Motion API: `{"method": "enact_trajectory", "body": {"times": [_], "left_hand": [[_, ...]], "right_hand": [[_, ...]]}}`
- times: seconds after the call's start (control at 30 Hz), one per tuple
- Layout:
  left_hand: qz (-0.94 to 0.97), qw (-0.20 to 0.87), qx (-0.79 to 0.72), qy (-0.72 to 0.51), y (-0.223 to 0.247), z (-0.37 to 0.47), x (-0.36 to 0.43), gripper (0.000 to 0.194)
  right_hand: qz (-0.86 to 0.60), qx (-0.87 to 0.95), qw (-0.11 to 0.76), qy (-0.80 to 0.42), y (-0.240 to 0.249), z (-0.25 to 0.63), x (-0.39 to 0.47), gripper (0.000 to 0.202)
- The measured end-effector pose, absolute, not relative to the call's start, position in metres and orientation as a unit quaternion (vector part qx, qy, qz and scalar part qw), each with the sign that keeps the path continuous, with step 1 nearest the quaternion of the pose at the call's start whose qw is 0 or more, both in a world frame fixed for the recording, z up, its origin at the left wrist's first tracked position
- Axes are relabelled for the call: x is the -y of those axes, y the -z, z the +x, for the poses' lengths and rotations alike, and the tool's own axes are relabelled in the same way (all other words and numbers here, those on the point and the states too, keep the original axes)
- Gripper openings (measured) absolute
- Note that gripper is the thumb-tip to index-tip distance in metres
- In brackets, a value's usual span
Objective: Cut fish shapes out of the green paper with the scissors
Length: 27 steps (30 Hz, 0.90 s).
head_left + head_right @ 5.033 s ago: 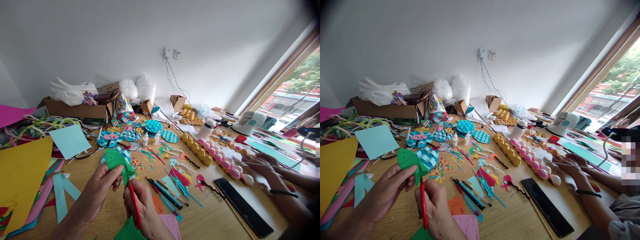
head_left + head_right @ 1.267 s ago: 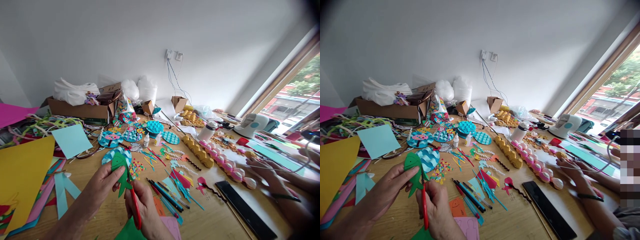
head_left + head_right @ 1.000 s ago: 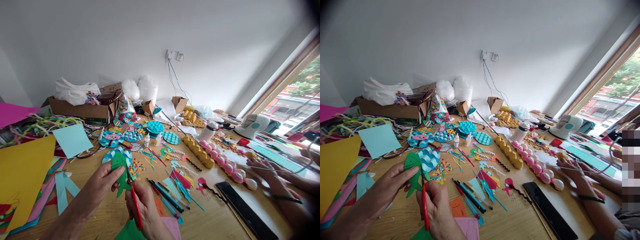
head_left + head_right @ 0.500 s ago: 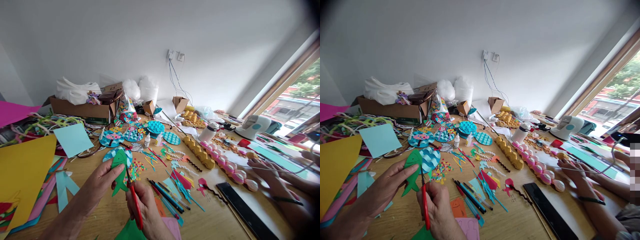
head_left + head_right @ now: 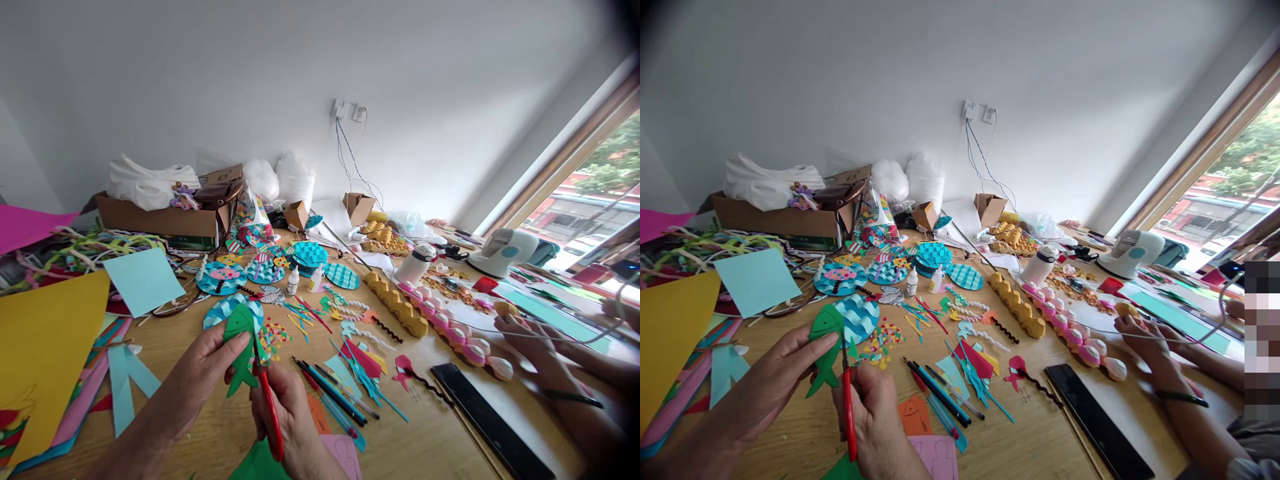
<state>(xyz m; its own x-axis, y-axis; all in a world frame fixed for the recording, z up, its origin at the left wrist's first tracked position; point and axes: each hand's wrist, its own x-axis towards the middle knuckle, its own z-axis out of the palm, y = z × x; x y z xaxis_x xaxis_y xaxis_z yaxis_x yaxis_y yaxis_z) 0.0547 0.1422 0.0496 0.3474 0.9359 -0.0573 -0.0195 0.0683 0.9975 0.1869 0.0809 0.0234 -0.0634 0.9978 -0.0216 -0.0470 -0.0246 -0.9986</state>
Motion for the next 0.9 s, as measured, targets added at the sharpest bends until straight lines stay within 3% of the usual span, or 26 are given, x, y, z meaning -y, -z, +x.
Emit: {"method": "enact_trajectory", "body": {"times": [0.43,0.9], "left_hand": [[0.562,0.566,-0.434,-0.419,-0.058,0.057,-0.143,0.025],[0.568,0.580,-0.428,-0.397,-0.059,0.056,-0.141,0.022]], "right_hand": [[-0.487,0.494,0.485,-0.532,-0.016,0.187,-0.082,0.057],[-0.492,0.514,0.473,-0.520,-0.017,0.188,-0.081,0.060]]}}
